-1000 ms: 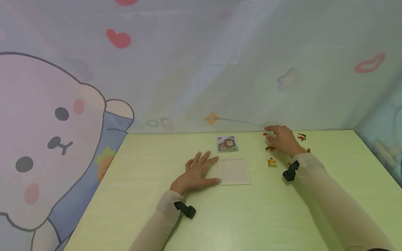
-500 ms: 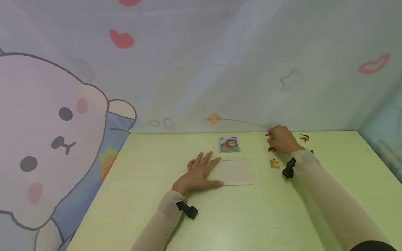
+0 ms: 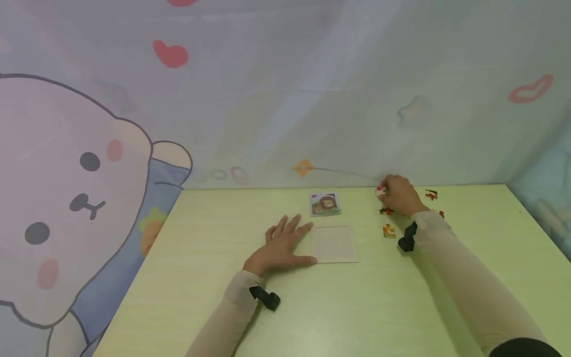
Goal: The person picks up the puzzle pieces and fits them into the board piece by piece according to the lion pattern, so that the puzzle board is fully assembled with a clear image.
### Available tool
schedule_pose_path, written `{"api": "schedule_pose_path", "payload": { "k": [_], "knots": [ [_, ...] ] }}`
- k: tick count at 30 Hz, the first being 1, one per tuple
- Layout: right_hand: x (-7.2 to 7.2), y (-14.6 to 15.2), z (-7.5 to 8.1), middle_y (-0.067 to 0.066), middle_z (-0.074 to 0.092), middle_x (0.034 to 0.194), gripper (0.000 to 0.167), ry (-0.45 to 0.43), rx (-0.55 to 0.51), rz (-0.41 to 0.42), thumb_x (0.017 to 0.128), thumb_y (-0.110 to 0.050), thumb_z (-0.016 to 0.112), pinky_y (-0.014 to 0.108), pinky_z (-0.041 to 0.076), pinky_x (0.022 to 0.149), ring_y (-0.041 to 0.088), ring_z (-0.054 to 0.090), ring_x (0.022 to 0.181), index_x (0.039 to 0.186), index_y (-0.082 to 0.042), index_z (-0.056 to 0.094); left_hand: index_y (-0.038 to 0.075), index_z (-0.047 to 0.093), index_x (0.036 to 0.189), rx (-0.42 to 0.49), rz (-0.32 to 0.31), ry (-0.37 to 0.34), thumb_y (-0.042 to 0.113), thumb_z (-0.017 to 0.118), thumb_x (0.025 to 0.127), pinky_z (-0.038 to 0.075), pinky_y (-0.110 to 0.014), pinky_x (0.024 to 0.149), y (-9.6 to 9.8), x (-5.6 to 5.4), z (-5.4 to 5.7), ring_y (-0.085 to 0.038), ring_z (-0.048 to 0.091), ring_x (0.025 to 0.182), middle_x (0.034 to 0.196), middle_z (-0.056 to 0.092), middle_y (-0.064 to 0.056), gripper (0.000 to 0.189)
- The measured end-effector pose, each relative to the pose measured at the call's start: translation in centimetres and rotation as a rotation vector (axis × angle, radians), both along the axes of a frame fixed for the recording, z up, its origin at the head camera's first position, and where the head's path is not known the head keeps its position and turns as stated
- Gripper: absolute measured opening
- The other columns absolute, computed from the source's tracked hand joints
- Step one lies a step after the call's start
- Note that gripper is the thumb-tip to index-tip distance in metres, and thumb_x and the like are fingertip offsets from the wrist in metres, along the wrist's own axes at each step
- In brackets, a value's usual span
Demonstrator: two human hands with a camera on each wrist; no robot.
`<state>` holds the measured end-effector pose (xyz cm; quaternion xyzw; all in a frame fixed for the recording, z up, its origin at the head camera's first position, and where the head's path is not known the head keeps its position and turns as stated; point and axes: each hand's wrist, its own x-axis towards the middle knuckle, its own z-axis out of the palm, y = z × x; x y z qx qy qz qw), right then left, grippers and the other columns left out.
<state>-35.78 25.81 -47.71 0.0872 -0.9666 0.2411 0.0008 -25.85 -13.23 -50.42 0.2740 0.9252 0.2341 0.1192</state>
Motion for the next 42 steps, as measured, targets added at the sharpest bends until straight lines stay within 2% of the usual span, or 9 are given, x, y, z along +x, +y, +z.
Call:
{"api": "schedule_pose_path", "payload": {
  "k": [4, 7, 10, 13, 19, 26, 33, 38, 42],
  "knots": [
    [0.4, 0.1, 0.2, 0.032, 0.070, 0.118, 0.033, 0.051, -0.074, -0.042, 0.104, -0.016, 0.067, 0.058, 0.056, 0.087, 0.045, 0.069, 0.101, 0.127, 0.008, 0.062, 0.033, 0.027, 0.172, -0.022, 0.004, 0.009, 0.070, 0.067, 0.094, 0.007, -0.072, 0.128, 0.0, 0.1, 0.5, -0.045, -0.003, 0.170, 0.184, 0.008, -0.009, 0.095],
    [0.8, 0.4, 0.4, 0.033, 0.073, 0.115, 0.026, 0.118, -0.138, -0.061, 0.106, -0.015, 0.065, 0.059, 0.056, 0.085, 0.047, 0.070, 0.100, 0.121, 0.006, 0.067, 0.034, 0.027, 0.172, -0.043, 0.009, 0.008, 0.068, 0.067, 0.094, 0.007, -0.071, 0.128, 0.1, 0.2, 0.8, -0.043, -0.004, 0.170, 0.184, 0.007, -0.007, 0.094],
    [1.2, 0.8, 0.4, 0.032, 0.075, 0.114, 0.024, 0.157, -0.201, -0.076, 0.106, -0.015, 0.066, 0.058, 0.055, 0.087, 0.047, 0.070, 0.101, 0.119, 0.005, 0.070, 0.034, 0.027, 0.172, -0.048, 0.009, 0.007, 0.069, 0.068, 0.094, 0.007, -0.072, 0.128, 0.1, 0.1, 0.6, -0.043, -0.003, 0.170, 0.184, 0.007, -0.007, 0.094],
    [1.7, 1.1, 0.6, 0.030, 0.076, 0.113, 0.026, 0.161, -0.258, -0.088, 0.106, -0.016, 0.068, 0.049, 0.056, 0.081, 0.043, 0.072, 0.098, 0.121, 0.004, 0.072, 0.033, 0.028, 0.171, -0.020, 0.006, 0.004, 0.070, 0.068, 0.093, 0.008, -0.073, 0.127, 0.2, 0.0, 0.2, -0.045, -0.002, 0.170, 0.184, 0.008, -0.009, 0.095],
    [3.0, 0.4, 1.6, 0.025, 0.077, 0.116, 0.032, 0.087, -0.355, -0.109, 0.107, -0.025, 0.068, 0.029, 0.053, 0.071, 0.033, 0.072, 0.096, 0.128, -0.001, 0.074, 0.033, 0.030, 0.171, 0.022, 0.008, -0.004, 0.073, 0.068, 0.091, 0.005, -0.074, 0.126, 0.1, -0.1, -0.1, -0.046, -0.004, 0.170, 0.184, 0.008, -0.010, 0.098],
    [5.1, -1.8, 2.3, 0.024, 0.077, 0.107, 0.027, 0.022, -0.422, -0.035, 0.107, -0.029, 0.069, 0.030, 0.054, 0.064, 0.038, 0.070, 0.088, 0.125, -0.011, 0.077, 0.036, 0.028, 0.171, 0.017, 0.018, 0.017, 0.069, 0.071, 0.091, 0.005, -0.073, 0.127, 0.1, -0.4, -1.1, -0.042, -0.005, 0.170, 0.185, 0.006, -0.005, 0.096],
    [6.7, -4.2, 2.4, 0.022, 0.081, 0.101, 0.025, -0.011, -0.479, 0.041, 0.104, -0.027, 0.073, 0.030, 0.049, 0.057, 0.038, 0.074, 0.084, 0.125, -0.013, 0.078, 0.034, 0.029, 0.171, -0.033, 0.014, 0.010, 0.067, 0.070, 0.094, 0.008, -0.072, 0.127, 0.3, 0.2, 0.4, -0.044, -0.003, 0.170, 0.184, 0.007, -0.007, 0.093],
    [7.5, -5.5, 2.0, 0.020, 0.082, 0.099, 0.026, -0.032, -0.500, 0.071, 0.104, -0.028, 0.073, 0.028, 0.043, 0.053, 0.036, 0.075, 0.081, 0.125, -0.016, 0.079, 0.033, 0.029, 0.171, -0.027, 0.009, 0.013, 0.067, 0.070, 0.094, 0.008, -0.073, 0.127, 0.4, 0.2, 0.4, -0.044, -0.002, 0.170, 0.184, 0.008, -0.009, 0.094],
    [7.9, -6.3, 1.2, 0.017, 0.082, 0.094, 0.025, -0.045, -0.504, 0.092, 0.103, -0.028, 0.075, 0.028, 0.049, 0.059, 0.034, 0.073, 0.077, 0.124, -0.015, 0.079, 0.032, 0.031, 0.171, 0.008, 0.002, 0.013, 0.069, 0.070, 0.092, 0.007, -0.075, 0.126, 0.3, 0.1, 0.1, -0.046, -0.002, 0.170, 0.184, 0.009, -0.010, 0.096]
  ]
}}
